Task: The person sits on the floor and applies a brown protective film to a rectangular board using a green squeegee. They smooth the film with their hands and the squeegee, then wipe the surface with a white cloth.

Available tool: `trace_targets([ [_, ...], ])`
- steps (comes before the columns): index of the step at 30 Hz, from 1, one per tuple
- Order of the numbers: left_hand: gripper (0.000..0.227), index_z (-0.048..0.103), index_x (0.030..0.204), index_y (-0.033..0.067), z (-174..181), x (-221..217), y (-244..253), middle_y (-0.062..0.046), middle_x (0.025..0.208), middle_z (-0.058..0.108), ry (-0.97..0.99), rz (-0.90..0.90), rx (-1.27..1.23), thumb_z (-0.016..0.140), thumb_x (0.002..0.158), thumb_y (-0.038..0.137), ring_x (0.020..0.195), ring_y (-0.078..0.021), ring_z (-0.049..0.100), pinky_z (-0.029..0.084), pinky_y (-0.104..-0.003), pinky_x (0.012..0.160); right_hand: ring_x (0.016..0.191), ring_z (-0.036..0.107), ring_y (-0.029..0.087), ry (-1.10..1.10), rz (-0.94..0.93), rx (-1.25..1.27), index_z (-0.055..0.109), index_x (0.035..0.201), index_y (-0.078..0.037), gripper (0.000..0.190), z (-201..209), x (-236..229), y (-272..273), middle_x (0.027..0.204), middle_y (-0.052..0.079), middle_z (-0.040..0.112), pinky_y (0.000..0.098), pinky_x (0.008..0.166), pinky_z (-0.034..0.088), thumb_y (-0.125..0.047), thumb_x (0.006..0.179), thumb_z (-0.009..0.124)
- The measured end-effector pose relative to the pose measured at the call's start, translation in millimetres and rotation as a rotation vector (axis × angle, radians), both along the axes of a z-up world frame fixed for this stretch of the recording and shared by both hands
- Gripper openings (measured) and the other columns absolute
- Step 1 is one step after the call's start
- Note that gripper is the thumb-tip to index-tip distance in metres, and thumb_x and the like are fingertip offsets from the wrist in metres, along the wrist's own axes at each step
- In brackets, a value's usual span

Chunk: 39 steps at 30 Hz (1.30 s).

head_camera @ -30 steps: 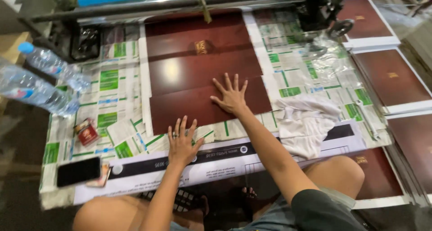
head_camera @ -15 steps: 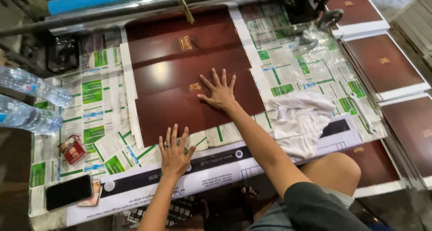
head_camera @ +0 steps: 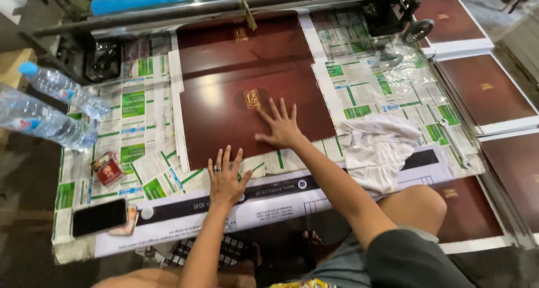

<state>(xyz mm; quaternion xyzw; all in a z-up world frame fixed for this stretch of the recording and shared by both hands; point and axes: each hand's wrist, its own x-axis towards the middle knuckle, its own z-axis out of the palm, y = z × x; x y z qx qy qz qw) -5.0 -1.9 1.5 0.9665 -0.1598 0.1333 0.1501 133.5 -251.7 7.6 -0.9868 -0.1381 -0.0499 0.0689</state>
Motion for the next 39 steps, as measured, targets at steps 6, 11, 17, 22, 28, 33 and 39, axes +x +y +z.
trace_targets([
  [6,0.069,0.044,0.156,0.0213,-2.8,-9.8,1.4,-0.015,0.162,0.036,-0.063,0.011,0.046,0.046,0.099,0.060,0.149,-0.0364,0.029,0.017,-0.062,0.120,0.155,0.022,0.042,-0.034,0.236,-0.056,0.031,0.159,-0.037,0.089,0.4,-62.6,-24.7,0.169,0.013,0.025,0.0690,0.118,0.019,-0.072,0.083,0.058],
  [11,0.054,0.055,0.147,0.0096,-48.2,-13.0,14.1,-0.012,0.142,0.054,-0.138,-0.170,-0.133,0.051,0.109,0.048,0.135,-0.0300,0.051,0.035,-0.051,0.123,0.129,0.055,0.038,-0.206,0.416,-0.326,0.045,0.152,-0.022,0.065,19.0,-52.4,-23.0,0.146,0.018,0.053,0.0536,0.097,0.049,-0.055,0.097,0.057],
  [17,0.052,0.057,0.143,0.0146,-0.7,-25.7,11.3,-0.014,0.148,0.053,-0.174,-0.187,-0.108,0.056,0.101,0.045,0.134,-0.0346,0.050,0.034,-0.055,0.118,0.116,0.069,0.026,-0.169,0.295,-0.122,0.063,0.130,-0.015,0.030,111.5,-65.9,-9.0,0.126,0.006,0.071,0.0462,0.093,0.051,-0.035,0.109,0.057],
  [22,0.068,0.050,0.148,0.0185,-9.0,-4.6,3.4,-0.020,0.154,0.044,-0.271,-0.100,-0.053,0.059,0.090,0.054,0.139,-0.0401,0.040,0.023,-0.062,0.113,0.129,0.064,0.025,-0.562,0.158,0.072,0.064,0.133,-0.018,0.031,89.5,-93.1,1.6,0.137,0.006,0.068,0.0471,0.112,0.041,-0.016,0.105,0.054],
  [28,0.067,0.051,0.149,0.0188,1.1,-13.3,3.7,-0.017,0.150,0.046,-0.051,-0.069,-0.058,0.058,0.096,0.058,0.142,-0.0384,0.039,0.022,-0.063,0.120,0.151,0.030,0.034,-0.275,0.065,-0.030,0.045,0.153,-0.023,0.052,-10.6,-92.0,-1.3,0.160,0.009,0.042,0.0730,0.115,0.012,-0.030,0.102,0.053],
  [33,0.065,0.055,0.148,0.0175,-2.4,-14.3,0.5,-0.016,0.148,0.049,-0.035,-0.068,-0.062,0.058,0.096,0.056,0.142,-0.0374,0.040,0.022,-0.063,0.121,0.155,0.012,0.050,-0.224,-0.103,0.038,0.033,0.162,-0.033,0.068,-4.4,-131.2,5.3,0.170,0.017,0.024,0.0786,0.114,0.004,-0.048,0.099,0.053],
  [39,0.066,0.056,0.147,0.0185,-6.5,-11.3,1.9,-0.021,0.144,0.048,-0.099,-0.069,-0.082,0.064,0.092,0.055,0.143,-0.0384,0.039,0.024,-0.062,0.120,0.154,0.009,0.052,-0.036,-0.155,0.000,0.022,0.163,-0.040,0.072,-12.1,-118.8,3.7,0.171,0.016,0.013,0.0820,0.110,0.001,-0.067,0.099,0.041],
])
